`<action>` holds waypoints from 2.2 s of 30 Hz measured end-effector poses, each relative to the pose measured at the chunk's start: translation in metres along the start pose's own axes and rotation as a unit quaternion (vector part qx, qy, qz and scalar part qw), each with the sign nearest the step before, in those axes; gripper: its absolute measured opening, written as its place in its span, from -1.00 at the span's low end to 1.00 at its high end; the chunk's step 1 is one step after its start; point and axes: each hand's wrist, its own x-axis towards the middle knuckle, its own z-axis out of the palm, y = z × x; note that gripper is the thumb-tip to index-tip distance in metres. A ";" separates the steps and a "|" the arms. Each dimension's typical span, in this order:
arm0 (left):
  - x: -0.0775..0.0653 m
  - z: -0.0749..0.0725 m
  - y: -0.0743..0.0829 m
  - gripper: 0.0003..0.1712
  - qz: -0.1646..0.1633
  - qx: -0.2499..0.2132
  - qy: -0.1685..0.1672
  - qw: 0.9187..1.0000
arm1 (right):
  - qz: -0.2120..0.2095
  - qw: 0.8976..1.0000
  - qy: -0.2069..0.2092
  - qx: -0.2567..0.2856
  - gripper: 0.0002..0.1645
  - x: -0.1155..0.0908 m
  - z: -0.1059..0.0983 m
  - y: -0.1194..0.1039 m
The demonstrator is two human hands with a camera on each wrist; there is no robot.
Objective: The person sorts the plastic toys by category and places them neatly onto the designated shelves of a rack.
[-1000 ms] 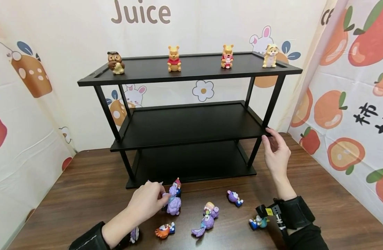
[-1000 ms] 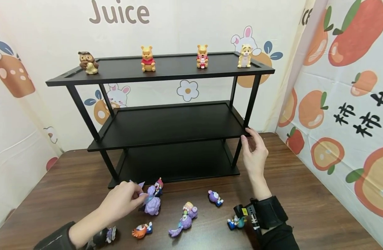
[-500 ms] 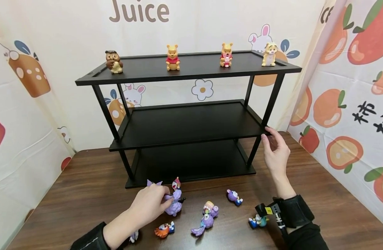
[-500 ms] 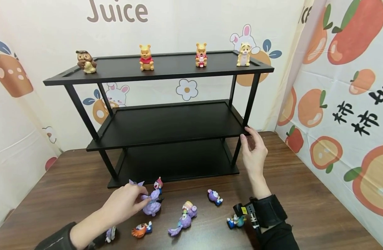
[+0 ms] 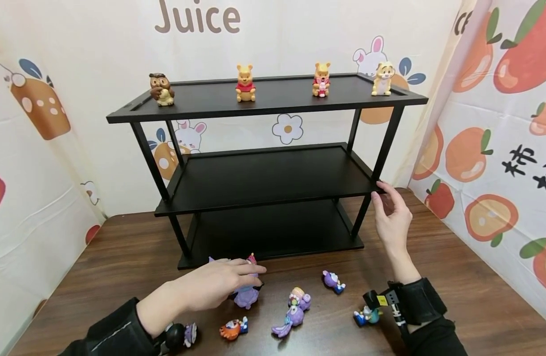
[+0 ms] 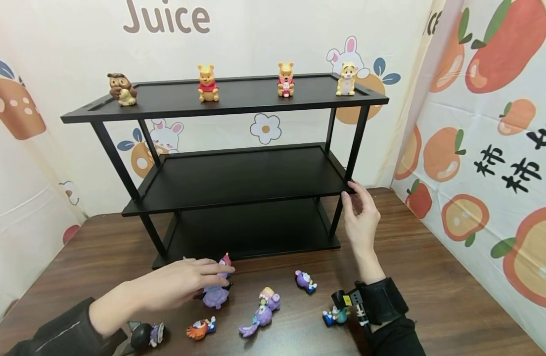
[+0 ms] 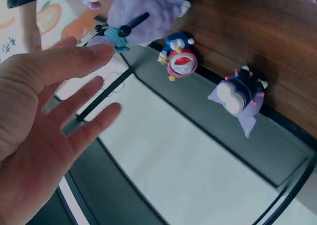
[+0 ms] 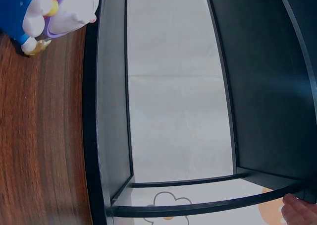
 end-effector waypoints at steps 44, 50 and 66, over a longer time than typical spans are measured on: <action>-0.012 0.039 -0.006 -0.76 -0.135 -0.068 0.147 0.977 | 0.001 1.000 0.001 0.002 -0.67 -0.002 0.000 -0.008; -0.015 0.050 -0.004 -0.55 -0.184 -0.144 0.150 0.961 | 0.000 1.000 0.005 0.015 -0.66 0.000 0.001 0.018; -0.024 0.063 -0.029 -0.11 -0.140 -0.367 0.166 0.904 | -0.017 0.999 0.011 0.047 -0.66 0.000 0.004 0.023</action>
